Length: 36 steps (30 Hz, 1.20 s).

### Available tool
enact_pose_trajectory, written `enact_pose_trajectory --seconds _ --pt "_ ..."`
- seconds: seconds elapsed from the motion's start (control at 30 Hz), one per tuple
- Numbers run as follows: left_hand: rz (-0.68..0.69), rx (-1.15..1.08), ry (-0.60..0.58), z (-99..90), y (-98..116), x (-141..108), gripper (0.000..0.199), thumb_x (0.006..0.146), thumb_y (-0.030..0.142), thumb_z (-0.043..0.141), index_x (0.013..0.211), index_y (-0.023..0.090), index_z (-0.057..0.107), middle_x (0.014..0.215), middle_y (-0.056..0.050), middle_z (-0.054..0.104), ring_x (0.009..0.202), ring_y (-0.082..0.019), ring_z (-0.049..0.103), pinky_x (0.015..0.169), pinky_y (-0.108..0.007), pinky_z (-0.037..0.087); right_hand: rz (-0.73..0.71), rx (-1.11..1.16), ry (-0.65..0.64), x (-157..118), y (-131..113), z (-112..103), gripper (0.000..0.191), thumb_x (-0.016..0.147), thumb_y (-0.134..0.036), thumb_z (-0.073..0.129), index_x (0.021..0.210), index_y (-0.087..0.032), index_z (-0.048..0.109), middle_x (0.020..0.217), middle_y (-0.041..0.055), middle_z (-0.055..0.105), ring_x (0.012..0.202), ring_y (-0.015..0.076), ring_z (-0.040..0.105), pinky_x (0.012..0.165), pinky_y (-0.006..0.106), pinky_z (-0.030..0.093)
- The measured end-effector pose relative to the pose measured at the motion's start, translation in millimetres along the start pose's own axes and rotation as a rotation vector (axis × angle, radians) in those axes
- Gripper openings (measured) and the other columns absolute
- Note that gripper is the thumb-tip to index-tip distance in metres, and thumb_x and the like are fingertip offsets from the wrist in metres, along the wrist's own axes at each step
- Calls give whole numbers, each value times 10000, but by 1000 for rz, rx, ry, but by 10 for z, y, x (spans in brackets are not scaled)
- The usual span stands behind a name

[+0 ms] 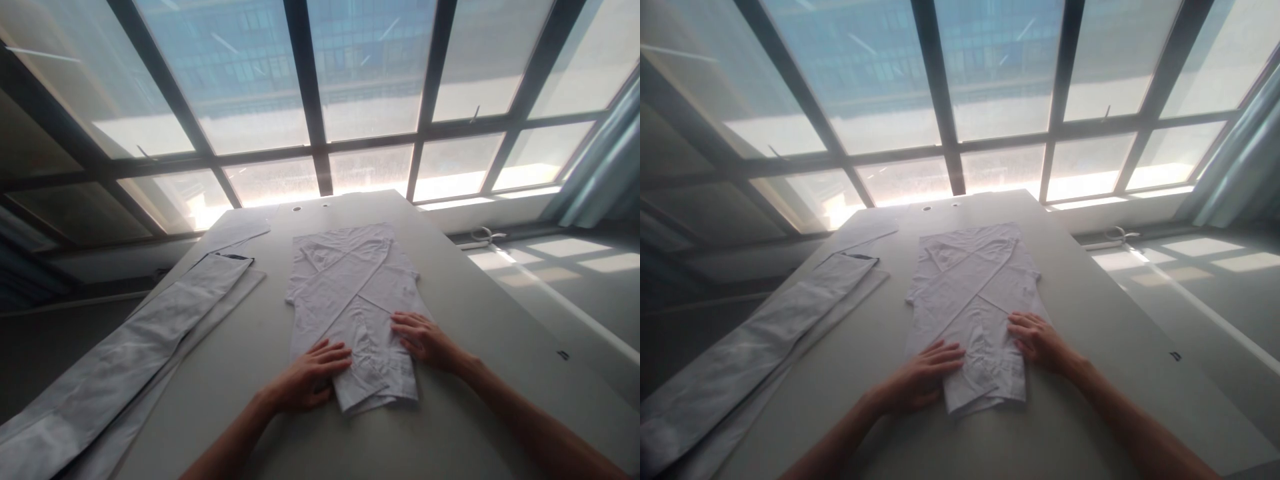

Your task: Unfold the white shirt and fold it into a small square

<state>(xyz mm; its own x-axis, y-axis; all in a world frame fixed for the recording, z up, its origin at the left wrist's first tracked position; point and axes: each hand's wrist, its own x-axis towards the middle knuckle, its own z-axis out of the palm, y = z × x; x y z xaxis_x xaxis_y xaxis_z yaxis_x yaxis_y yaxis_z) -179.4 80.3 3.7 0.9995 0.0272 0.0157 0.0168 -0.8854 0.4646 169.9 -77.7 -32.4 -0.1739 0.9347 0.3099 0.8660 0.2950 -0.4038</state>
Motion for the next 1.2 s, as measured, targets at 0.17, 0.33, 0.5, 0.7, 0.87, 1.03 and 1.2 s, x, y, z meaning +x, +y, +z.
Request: enact_pose_trajectory --seconds 0.17,0.33,0.5,0.7,0.87,1.03,1.2 --pt "20 63 93 146 -94 53 640 972 220 588 1585 311 427 1580 -67 519 1502 -249 431 1266 -504 313 57 -25 4 -82 -185 55 388 1001 -233 582 1379 -259 668 1508 99 590 1416 279 525 1203 501 404" --pt "49 144 212 295 -155 158 619 972 158 565 1566 305 467 1525 -75 580 1451 -252 504 1218 -496 403 103 -16 -26 -72 -324 37 389 1032 -285 565 1413 -251 638 1529 98 570 1444 261 492 1231 487 365" --pt "117 173 259 319 -151 206 572 974 131 561 1518 307 531 1493 -64 611 1403 -248 559 1179 -480 460 115 -22 -50 -22 -321 27 363 1063 -310 509 1389 -236 650 1544 105 553 1444 261 489 1233 492 355" --pt "88 182 265 315 -81 230 562 951 107 568 1480 297 578 1497 -59 608 1392 -253 570 1181 -474 462 93 -34 -80 -37 -333 78 410 1071 -391 499 1422 -223 628 1570 120 522 1490 269 426 1257 492 309" --pt "88 201 264 310 -74 255 544 935 97 552 1447 272 611 1487 -63 617 1388 -250 574 1170 -455 477 63 -7 -120 -46 -325 40 451 1060 -428 532 1442 -203 615 1585 137 501 1512 267 389 1265 493 278" --pt "110 203 286 306 -114 249 611 910 47 496 1461 288 601 1498 -39 609 1399 -229 563 1186 -414 457 36 -27 -136 -9 -330 8 443 1056 -428 553 1424 -193 626 1568 135 521 1502 256 400 1264 485 266" --pt "139 176 286 353 -215 216 685 895 76 492 1537 313 515 1547 -33 559 1420 -246 540 1193 -428 445 -6 -65 -140 16 -369 8 447 1055 -434 564 1411 -169 622 1540 141 551 1484 237 420 1258 471 267"
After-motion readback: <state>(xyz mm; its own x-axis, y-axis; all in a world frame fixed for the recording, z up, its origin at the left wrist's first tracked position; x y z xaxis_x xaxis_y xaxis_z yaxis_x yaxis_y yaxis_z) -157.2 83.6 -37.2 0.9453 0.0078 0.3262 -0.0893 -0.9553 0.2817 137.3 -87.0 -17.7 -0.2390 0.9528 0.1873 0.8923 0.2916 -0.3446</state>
